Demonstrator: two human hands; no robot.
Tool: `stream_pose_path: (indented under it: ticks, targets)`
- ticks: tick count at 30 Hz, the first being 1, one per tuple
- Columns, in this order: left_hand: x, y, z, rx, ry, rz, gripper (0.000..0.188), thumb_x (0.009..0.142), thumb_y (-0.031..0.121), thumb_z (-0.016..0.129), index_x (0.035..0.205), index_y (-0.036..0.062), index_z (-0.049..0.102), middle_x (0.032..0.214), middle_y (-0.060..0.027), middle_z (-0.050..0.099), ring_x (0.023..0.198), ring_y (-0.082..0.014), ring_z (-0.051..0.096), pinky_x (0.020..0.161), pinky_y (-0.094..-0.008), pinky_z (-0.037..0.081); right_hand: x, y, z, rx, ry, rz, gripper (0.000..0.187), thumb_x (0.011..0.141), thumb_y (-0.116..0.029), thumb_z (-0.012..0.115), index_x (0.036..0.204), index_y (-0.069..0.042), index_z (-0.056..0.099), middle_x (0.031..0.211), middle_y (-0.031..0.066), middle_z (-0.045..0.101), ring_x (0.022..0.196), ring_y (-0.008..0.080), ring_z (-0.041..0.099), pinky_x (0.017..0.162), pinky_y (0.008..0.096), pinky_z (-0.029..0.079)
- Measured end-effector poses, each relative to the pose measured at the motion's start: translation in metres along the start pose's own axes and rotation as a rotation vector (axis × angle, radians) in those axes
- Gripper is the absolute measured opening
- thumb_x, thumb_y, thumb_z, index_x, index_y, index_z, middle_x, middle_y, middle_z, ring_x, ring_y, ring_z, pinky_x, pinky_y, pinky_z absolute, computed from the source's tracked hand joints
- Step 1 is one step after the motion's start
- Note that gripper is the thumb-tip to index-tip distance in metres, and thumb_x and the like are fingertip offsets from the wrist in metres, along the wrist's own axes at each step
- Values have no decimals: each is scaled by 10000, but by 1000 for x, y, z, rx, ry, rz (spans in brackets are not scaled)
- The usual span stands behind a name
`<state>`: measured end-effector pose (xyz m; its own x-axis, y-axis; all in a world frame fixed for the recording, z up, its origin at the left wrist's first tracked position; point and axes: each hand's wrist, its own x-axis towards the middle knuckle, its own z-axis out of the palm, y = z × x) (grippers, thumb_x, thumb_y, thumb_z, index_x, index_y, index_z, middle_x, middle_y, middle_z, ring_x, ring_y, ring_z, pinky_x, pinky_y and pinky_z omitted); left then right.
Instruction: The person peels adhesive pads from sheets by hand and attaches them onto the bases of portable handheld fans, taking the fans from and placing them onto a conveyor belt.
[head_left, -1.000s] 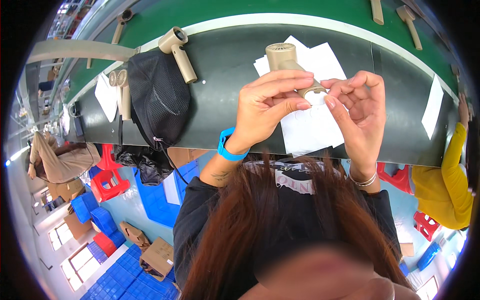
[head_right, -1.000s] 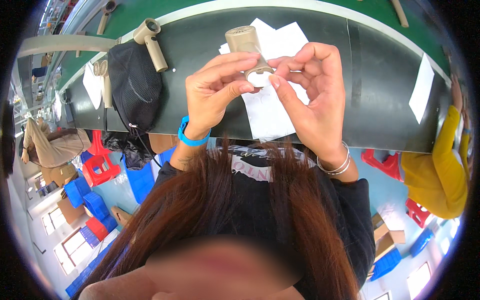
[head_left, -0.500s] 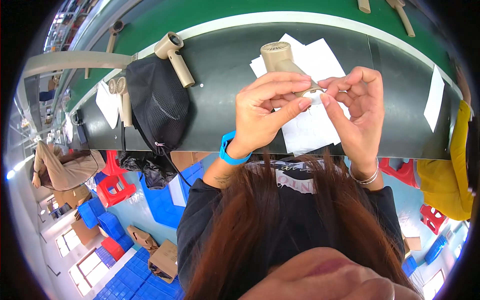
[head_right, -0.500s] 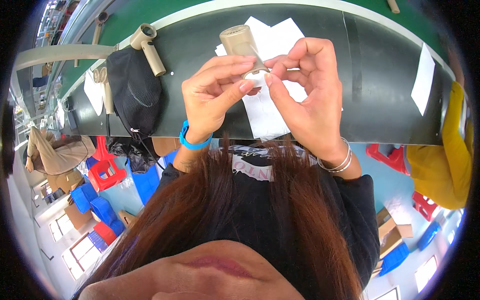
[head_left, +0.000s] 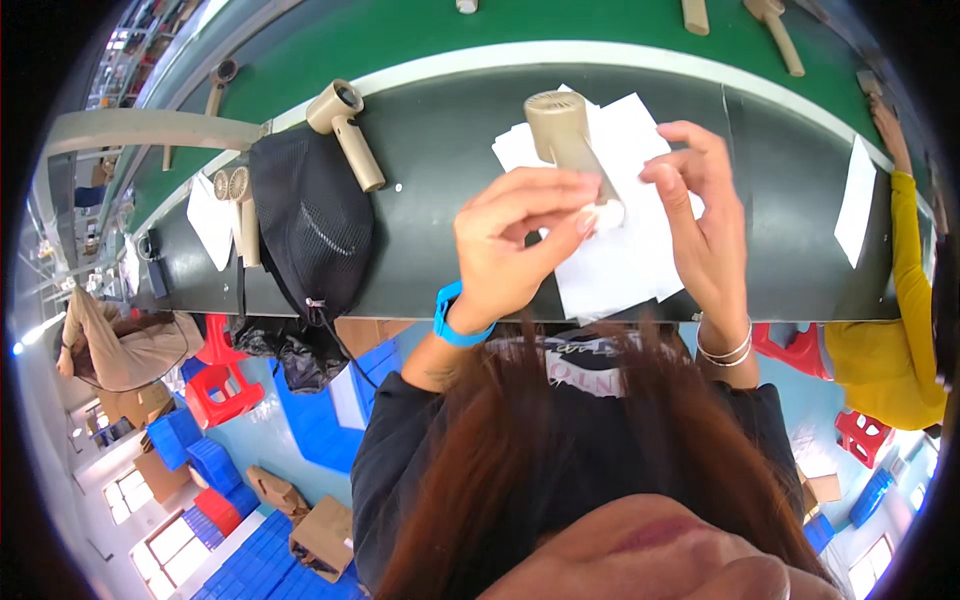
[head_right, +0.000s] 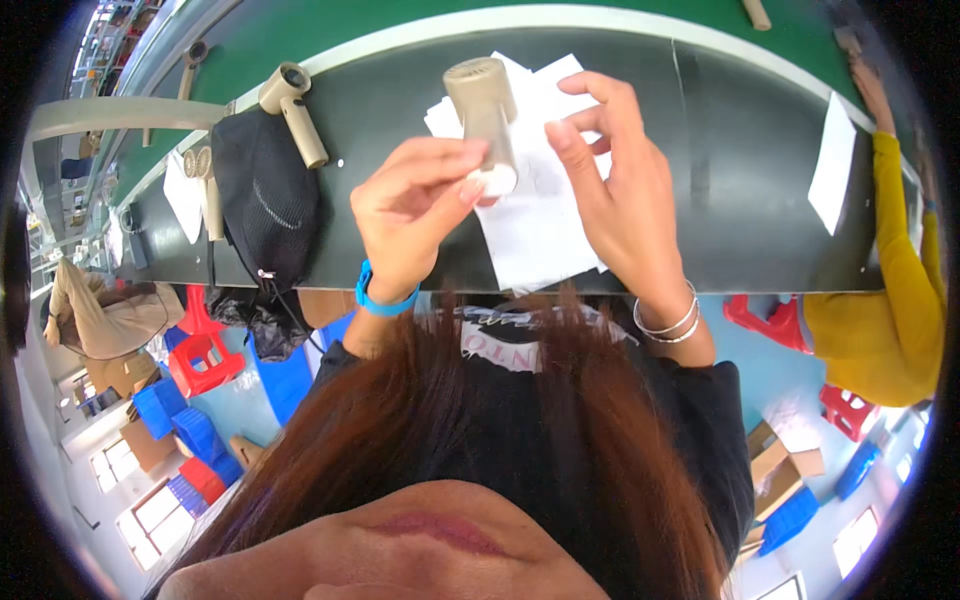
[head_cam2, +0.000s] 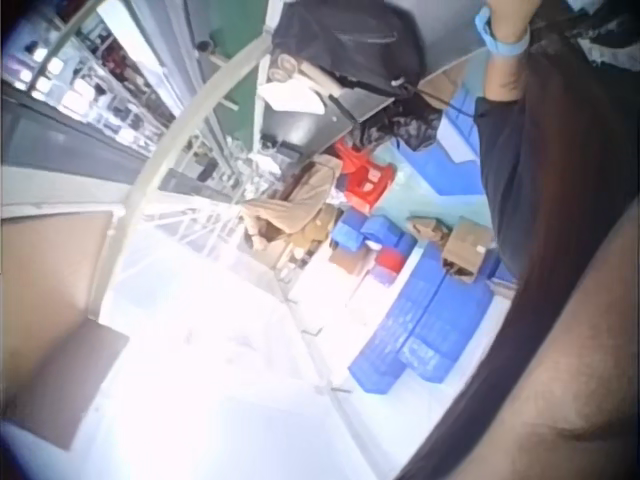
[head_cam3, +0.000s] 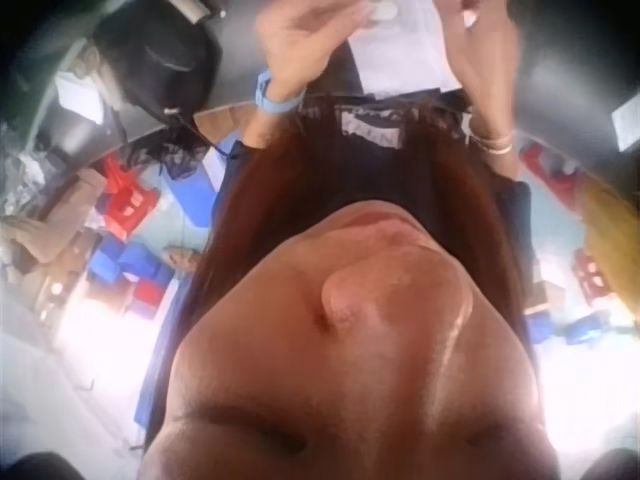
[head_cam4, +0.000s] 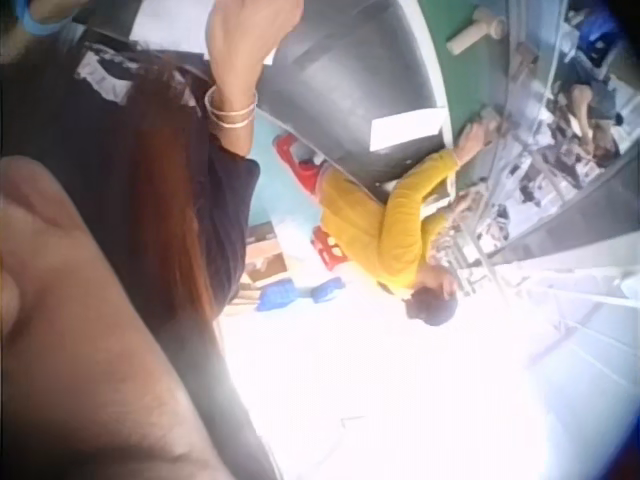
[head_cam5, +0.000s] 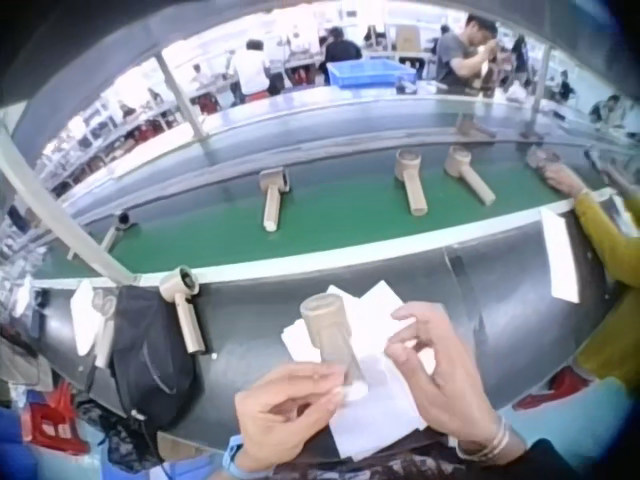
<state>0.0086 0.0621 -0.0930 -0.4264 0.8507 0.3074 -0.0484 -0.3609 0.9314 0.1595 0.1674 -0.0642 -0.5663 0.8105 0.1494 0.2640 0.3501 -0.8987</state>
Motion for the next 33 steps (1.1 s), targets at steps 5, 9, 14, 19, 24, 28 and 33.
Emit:
stream_pose_path:
  ticks: [5, 9, 14, 19, 24, 28, 33]
  targets:
    - [10, -6, -4, -12, -219, 146, 183, 751, -106, 661, 919, -34, 670, 1020, -154, 632, 882, -203, 656, 739, -285, 569, 18, 21, 9, 494, -423, 156, 332, 1010, -296, 378, 1228, -75, 497, 1021, 19, 567, 881, 79, 546, 760, 235, 442]
    - [27, -2, -5, 308, -202, 156, 240, 694, -21, 756, 886, -1, 614, 977, -87, 629, 744, -124, 629, 586, -237, 514, 40, 22, 29, 776, -502, 206, 288, 992, -202, 414, 1211, -47, 517, 1079, 29, 570, 962, 69, 534, 817, 224, 444]
    - [48, -7, -10, 530, 24, 138, 395, 676, 71, 812, 1001, 15, 594, 1050, -105, 592, 790, -131, 613, 602, -232, 510, 140, 53, 44, -3, -374, -32, 224, 937, -229, 504, 1045, -81, 634, 895, 64, 648, 749, 136, 598, 719, 279, 484]
    - [53, -36, -28, 699, -189, 104, 466, 674, 178, 807, 1052, 38, 573, 1088, -119, 563, 899, -278, 591, 748, -361, 511, 295, 169, 8, -935, 95, -352, 258, 921, -274, 494, 1052, -94, 624, 856, 165, 649, 813, 344, 626, 716, 411, 482]
    - [29, -64, -47, 972, -339, 137, 599, 686, 292, 789, 1139, -6, 534, 1216, -172, 516, 1149, -349, 469, 967, -445, 359, 241, 45, 33, -953, -33, -182, 464, 857, -142, 570, 1298, -53, 455, 1287, 239, 466, 1112, 322, 550, 911, 434, 446]
    - [38, -79, -42, 926, -251, 205, 757, 639, 291, 820, 1224, -25, 459, 1222, -190, 507, 1160, -355, 463, 979, -438, 336, 160, 83, 30, -362, -189, -334, 207, 879, -186, 585, 1007, -28, 627, 833, 127, 631, 766, 243, 624, 673, 338, 482]
    - [35, -85, -35, 926, -175, 170, 820, 629, 251, 824, 1282, -14, 405, 1233, -187, 511, 1149, -352, 480, 964, -437, 358, 58, 70, 59, -274, -275, -181, 154, 832, -80, 628, 963, -1, 610, 858, 110, 600, 731, 217, 607, 679, 309, 481]
